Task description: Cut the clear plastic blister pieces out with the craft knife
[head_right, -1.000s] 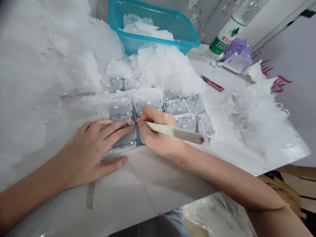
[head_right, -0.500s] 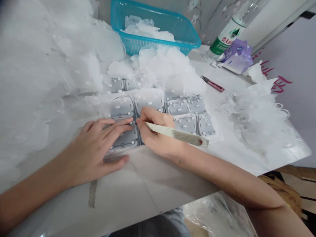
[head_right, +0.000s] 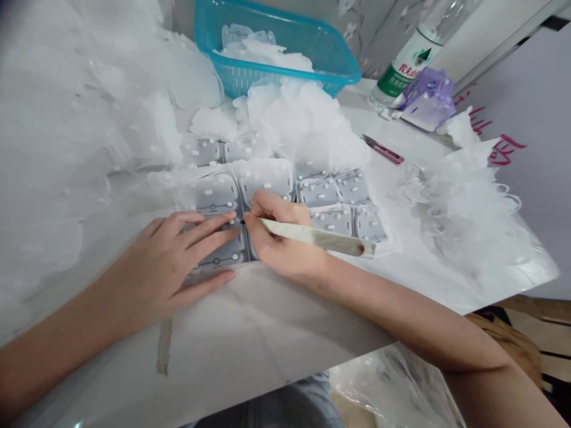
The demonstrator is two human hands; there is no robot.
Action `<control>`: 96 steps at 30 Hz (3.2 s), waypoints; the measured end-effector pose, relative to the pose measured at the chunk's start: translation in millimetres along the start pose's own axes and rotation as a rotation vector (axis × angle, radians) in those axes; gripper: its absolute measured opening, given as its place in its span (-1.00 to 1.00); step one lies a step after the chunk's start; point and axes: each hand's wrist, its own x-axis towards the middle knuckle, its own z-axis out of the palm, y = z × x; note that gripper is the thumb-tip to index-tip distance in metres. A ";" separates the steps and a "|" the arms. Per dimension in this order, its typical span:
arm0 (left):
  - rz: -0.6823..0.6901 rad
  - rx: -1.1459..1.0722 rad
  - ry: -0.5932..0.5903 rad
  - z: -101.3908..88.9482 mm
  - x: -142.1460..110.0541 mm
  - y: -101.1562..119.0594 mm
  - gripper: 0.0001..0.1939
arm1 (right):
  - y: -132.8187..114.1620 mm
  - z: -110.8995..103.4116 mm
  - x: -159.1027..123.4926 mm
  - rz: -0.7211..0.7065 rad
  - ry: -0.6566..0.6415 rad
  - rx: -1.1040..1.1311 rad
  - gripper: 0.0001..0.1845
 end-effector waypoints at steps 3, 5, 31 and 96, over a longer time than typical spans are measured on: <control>0.012 0.001 -0.031 0.0 -0.4 -1.1 -0.57 | -0.9 -0.7 -1.6 -0.102 -0.005 -0.106 -0.76; 0.026 0.017 -0.048 -0.5 -0.6 -1.0 -0.58 | -2.9 -3.5 -2.4 -0.163 -0.038 -0.159 -0.76; 0.060 0.086 -0.050 -3.8 -0.8 6.2 -0.61 | 2.8 -1.5 7.6 0.080 -0.010 0.273 -0.75; -0.180 -0.099 -0.113 -7.6 0.1 -1.3 -0.74 | 30.1 -32.6 34.6 -0.187 -0.710 0.458 -0.92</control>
